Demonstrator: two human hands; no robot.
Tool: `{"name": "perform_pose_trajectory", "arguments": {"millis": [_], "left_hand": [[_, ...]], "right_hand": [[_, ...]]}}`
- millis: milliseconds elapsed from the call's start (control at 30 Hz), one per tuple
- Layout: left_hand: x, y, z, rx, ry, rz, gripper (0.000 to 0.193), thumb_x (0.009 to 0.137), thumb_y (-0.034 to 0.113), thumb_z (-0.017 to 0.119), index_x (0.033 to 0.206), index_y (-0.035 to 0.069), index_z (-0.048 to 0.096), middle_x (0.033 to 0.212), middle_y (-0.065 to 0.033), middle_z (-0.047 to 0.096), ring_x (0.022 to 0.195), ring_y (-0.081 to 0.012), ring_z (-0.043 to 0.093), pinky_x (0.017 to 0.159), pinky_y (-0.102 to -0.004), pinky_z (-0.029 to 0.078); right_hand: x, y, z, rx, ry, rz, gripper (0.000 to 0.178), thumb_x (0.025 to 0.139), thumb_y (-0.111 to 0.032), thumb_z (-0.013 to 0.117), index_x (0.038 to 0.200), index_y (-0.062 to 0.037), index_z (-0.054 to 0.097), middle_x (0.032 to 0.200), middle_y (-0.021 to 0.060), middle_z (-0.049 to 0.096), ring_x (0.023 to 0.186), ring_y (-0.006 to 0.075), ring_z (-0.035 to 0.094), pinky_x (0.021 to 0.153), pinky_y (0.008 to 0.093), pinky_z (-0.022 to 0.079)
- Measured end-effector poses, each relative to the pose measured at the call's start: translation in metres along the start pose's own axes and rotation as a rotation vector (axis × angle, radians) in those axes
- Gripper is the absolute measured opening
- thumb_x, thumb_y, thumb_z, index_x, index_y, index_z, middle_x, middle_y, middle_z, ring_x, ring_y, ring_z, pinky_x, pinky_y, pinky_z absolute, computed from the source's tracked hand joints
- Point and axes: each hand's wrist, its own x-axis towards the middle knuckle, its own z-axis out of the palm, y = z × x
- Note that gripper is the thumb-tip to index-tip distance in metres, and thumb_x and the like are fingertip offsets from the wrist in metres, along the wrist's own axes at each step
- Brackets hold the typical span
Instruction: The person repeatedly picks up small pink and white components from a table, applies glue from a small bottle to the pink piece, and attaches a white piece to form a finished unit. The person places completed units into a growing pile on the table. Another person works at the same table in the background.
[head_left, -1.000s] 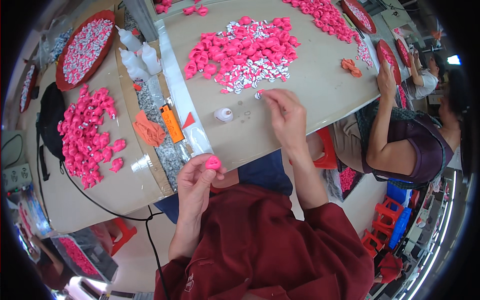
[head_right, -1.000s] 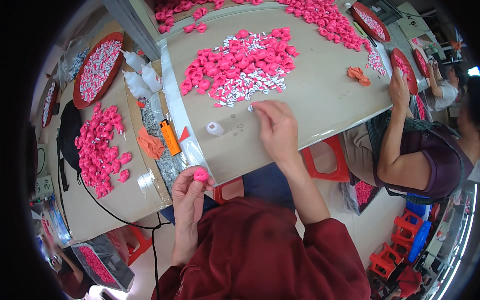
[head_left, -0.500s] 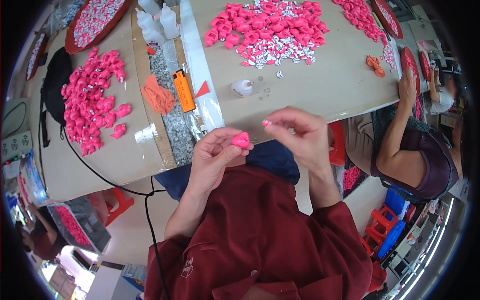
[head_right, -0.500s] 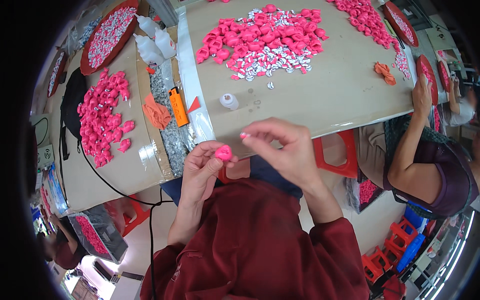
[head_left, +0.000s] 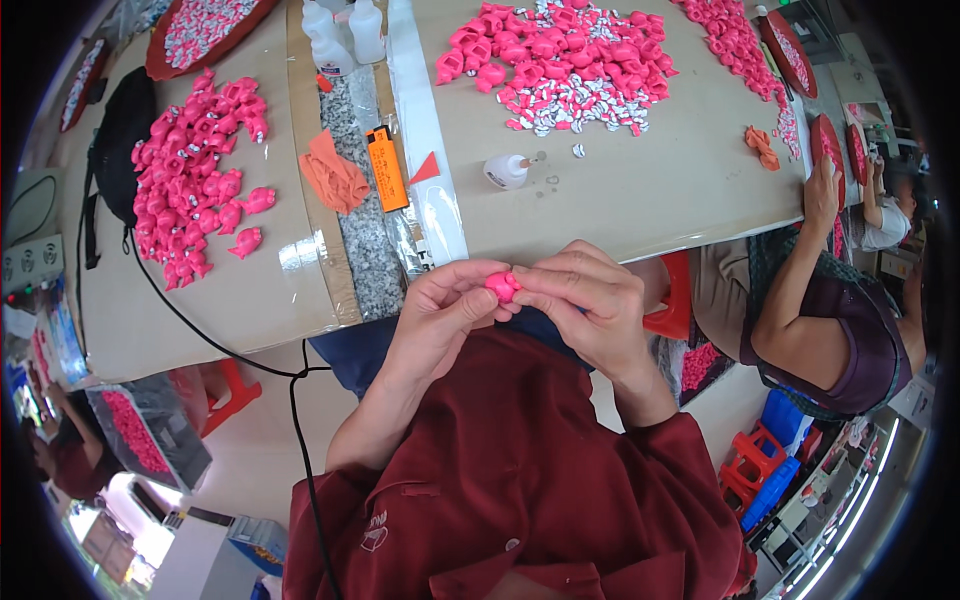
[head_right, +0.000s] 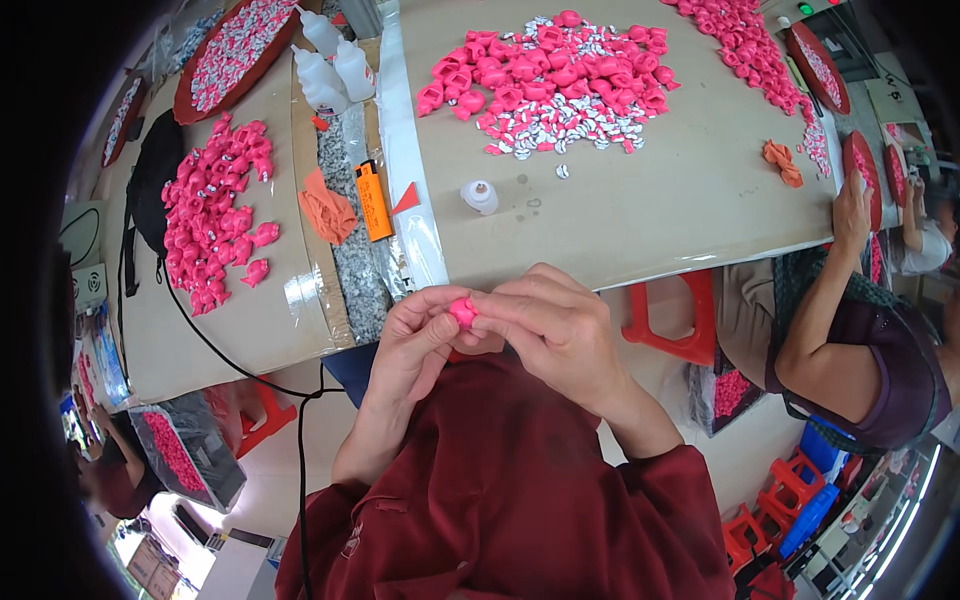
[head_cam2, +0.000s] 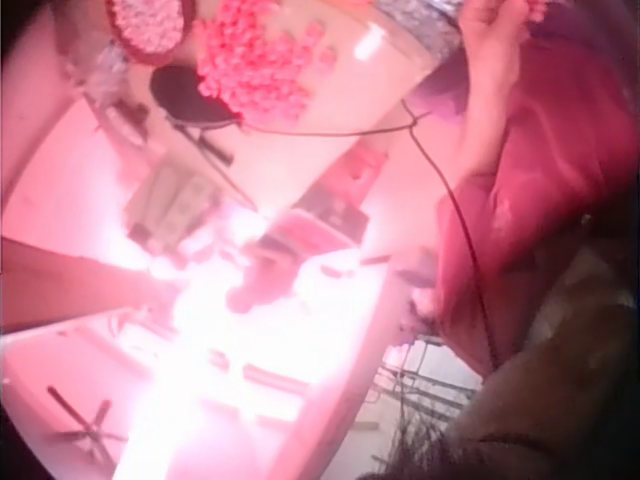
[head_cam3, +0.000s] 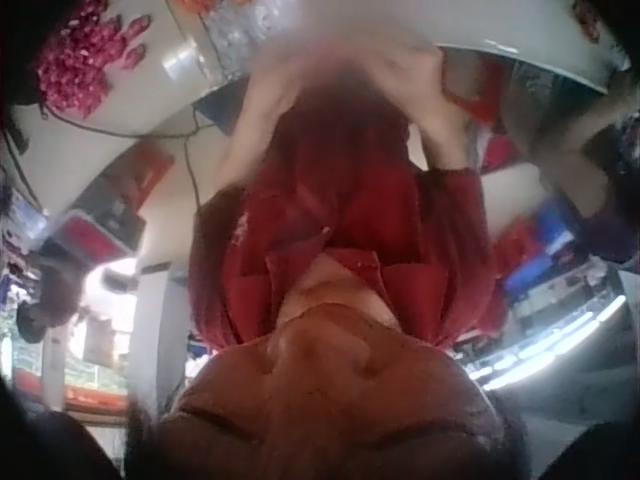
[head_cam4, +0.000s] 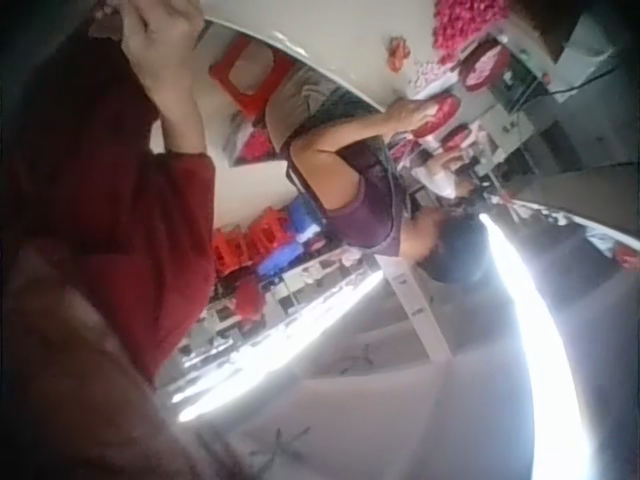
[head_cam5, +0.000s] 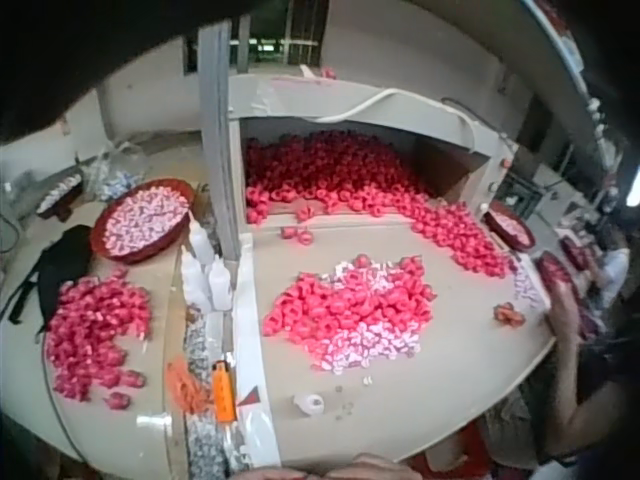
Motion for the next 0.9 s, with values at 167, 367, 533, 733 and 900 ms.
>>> {"name": "perform_pose_trajectory", "arguments": {"millis": [167, 367, 533, 733, 900], "left_hand": [[-0.002, -0.004, 0.0, 0.012, 0.022, 0.018, 0.027, 0.084, 0.006, 0.06, 0.109, 0.001, 0.056, 0.095, -0.0097, 0.064, 0.081, -0.0146, 0.062, 0.073, -0.0249, 0.051], [0.0, -0.008, 0.003, 0.156, 0.035, 0.141, 0.026, 0.083, 0.006, 0.06, 0.108, 0.001, 0.057, 0.094, -0.0081, 0.064, 0.08, -0.0125, 0.061, 0.069, -0.0216, 0.049], [-0.003, -0.005, -0.002, 0.222, 0.025, 0.062, 0.026, 0.082, 0.003, 0.061, 0.108, 0.0, 0.059, 0.098, -0.0084, 0.062, 0.083, -0.0117, 0.059, 0.071, -0.0213, 0.048], [-0.001, -0.003, 0.0, 0.445, -0.027, 0.18, 0.027, 0.08, -0.004, 0.059, 0.106, 0.002, 0.063, 0.107, -0.009, 0.056, 0.088, -0.0114, 0.057, 0.074, -0.022, 0.048], [-0.004, -0.002, 0.008, 0.527, 0.007, 0.256, 0.028, 0.079, -0.005, 0.059, 0.106, 0.003, 0.063, 0.104, -0.008, 0.057, 0.085, -0.0104, 0.057, 0.07, -0.0199, 0.048]], "right_hand": [[-0.006, 0.002, 0.003, -0.082, 0.005, -0.107, 0.028, 0.064, 0.005, 0.066, 0.091, -0.0029, 0.066, 0.076, 0.007, 0.063, 0.062, 0.0194, 0.055, 0.055, 0.0277, 0.045], [-0.009, 0.001, 0.002, -0.075, 0.036, -0.143, 0.027, 0.067, 0.006, 0.066, 0.092, -0.0025, 0.066, 0.075, 0.0076, 0.061, 0.061, 0.0196, 0.053, 0.054, 0.0281, 0.043], [-0.01, 0.002, -0.003, 0.007, 0.006, -0.029, 0.017, 0.071, 0.001, 0.068, 0.087, -0.0022, 0.067, 0.075, 0.0067, 0.061, 0.059, 0.0145, 0.051, 0.052, 0.0245, 0.04], [-0.01, 0.008, -0.01, 0.537, -0.119, 0.501, 0.012, 0.073, -0.004, 0.07, 0.085, -0.0025, 0.068, 0.075, 0.0019, 0.061, 0.056, 0.0029, 0.044, 0.05, 0.0197, 0.034], [-0.019, 0.012, -0.003, 0.569, -0.078, 0.424, 0.009, 0.075, -0.005, 0.07, 0.083, -0.0024, 0.068, 0.074, 0.002, 0.061, 0.054, 0.0019, 0.041, 0.047, 0.0194, 0.031]]}}
